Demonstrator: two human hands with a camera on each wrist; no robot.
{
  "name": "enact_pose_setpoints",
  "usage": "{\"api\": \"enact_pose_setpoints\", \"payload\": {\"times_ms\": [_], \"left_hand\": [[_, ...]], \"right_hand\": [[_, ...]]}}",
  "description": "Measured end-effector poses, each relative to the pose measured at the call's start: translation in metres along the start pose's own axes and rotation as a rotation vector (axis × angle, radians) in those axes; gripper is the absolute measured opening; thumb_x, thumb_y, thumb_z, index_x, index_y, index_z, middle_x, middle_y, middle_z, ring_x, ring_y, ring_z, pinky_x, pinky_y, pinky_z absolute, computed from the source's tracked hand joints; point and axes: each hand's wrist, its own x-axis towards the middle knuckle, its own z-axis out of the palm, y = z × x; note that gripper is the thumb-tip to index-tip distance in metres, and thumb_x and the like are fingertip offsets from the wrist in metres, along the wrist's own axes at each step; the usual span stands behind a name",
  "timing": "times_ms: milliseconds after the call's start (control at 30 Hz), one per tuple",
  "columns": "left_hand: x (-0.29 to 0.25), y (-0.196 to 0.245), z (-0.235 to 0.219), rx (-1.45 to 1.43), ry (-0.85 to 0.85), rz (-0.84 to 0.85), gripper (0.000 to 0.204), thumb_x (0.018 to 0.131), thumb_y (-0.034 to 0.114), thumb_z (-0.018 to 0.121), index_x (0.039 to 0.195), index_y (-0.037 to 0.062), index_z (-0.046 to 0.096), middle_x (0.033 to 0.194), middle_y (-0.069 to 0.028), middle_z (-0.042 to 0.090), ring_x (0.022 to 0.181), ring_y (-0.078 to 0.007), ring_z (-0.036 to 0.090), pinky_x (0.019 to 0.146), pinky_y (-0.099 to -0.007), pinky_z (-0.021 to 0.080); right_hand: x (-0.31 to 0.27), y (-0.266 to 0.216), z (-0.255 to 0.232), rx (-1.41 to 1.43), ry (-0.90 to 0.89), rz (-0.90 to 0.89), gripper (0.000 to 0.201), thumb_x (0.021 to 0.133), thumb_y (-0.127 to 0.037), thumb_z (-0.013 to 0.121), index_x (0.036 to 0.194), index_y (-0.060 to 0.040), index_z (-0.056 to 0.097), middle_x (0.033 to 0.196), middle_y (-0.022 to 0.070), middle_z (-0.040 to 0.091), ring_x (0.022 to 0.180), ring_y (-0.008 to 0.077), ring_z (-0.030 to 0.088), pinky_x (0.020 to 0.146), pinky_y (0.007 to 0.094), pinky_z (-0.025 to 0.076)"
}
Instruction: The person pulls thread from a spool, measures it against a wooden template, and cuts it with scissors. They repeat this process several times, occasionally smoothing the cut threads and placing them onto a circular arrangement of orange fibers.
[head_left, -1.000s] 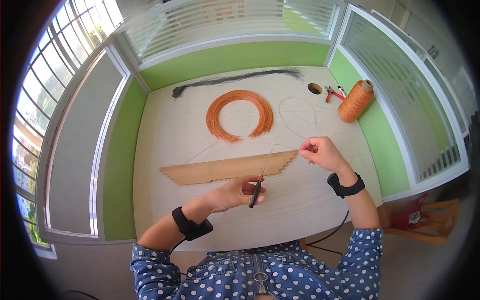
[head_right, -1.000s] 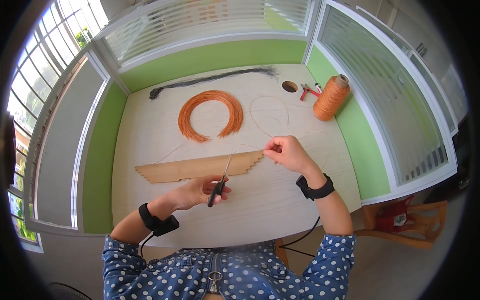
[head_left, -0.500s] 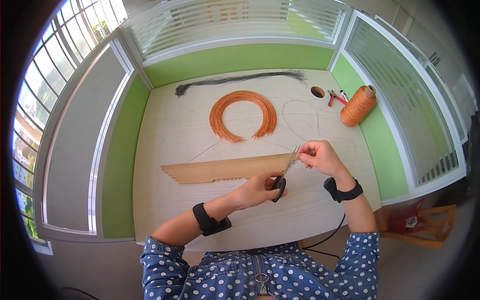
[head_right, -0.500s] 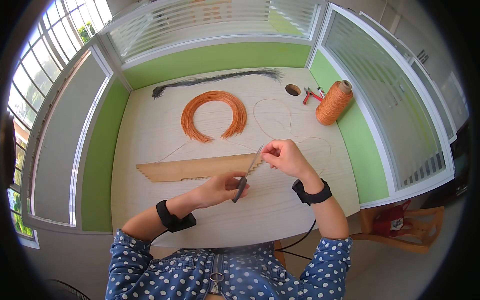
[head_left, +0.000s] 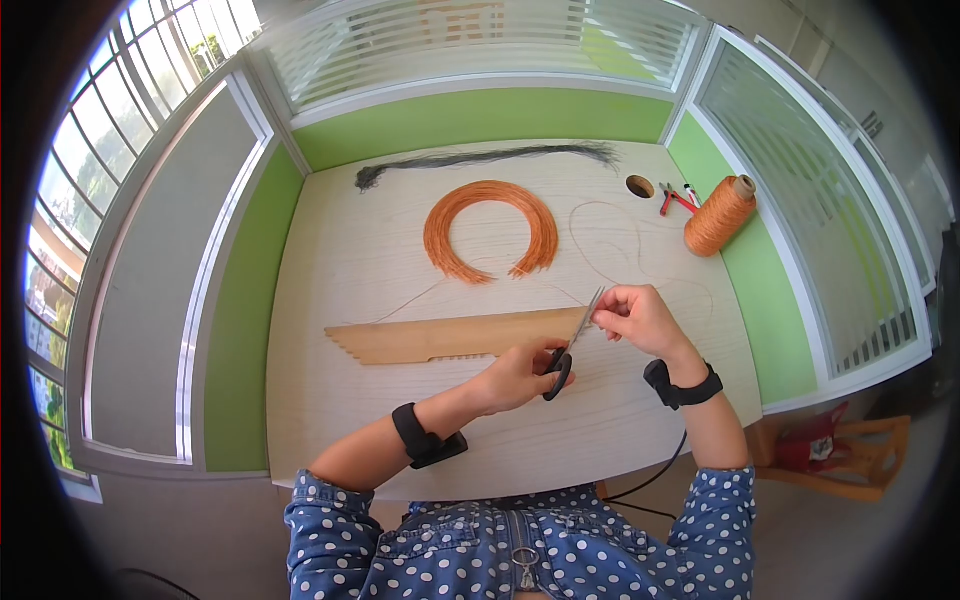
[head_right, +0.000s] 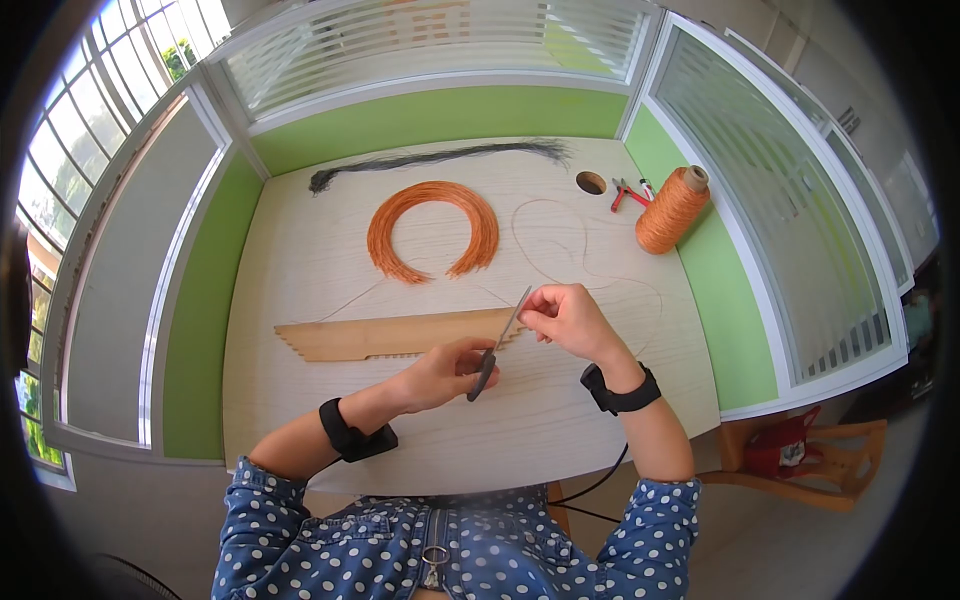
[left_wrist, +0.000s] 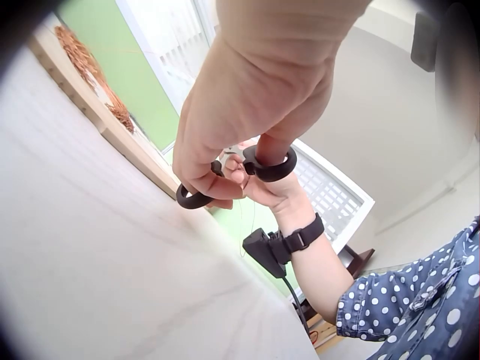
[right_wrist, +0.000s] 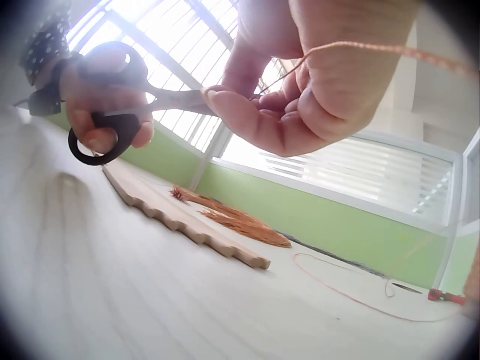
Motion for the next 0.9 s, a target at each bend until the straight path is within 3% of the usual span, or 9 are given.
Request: {"api": "enact_pose_setpoints", "payload": {"times_ms": [767,867,900], "left_hand": [[0.000,-0.011,0.000,0.003,0.105,0.092,0.043,0.085,0.006,0.056,0.122,-0.0071,0.038,0.090,-0.0104,0.060,0.080,-0.0128,0.057,0.064,-0.0242,0.046],[0.000,-0.009,-0.002,-0.063,0.151,-0.013,0.039,0.086,0.006,0.056,0.120,-0.0060,0.042,0.089,-0.0100,0.060,0.079,-0.0123,0.057,0.063,-0.0235,0.046],[0.000,-0.010,-0.004,0.073,0.168,-0.008,0.039,0.084,0.006,0.057,0.118,-0.0056,0.043,0.089,-0.0119,0.061,0.079,-0.0154,0.059,0.063,-0.0248,0.046]], "right_hand": [[0.004,0.000,0.010,0.005,0.022,-0.003,0.010,0.081,-0.007,0.061,0.079,0.0032,0.060,0.064,0.0034,0.060,0.053,0.0065,0.055,0.047,0.0200,0.044],[-0.001,-0.001,0.009,-0.043,0.021,0.025,0.010,0.080,-0.007,0.061,0.078,0.0029,0.060,0.065,0.0034,0.059,0.052,0.0064,0.054,0.047,0.0198,0.044],[-0.002,0.004,0.005,-0.031,0.000,0.049,0.010,0.080,-0.007,0.062,0.078,0.0027,0.060,0.065,0.0031,0.059,0.053,0.0064,0.054,0.048,0.0200,0.044]]}}
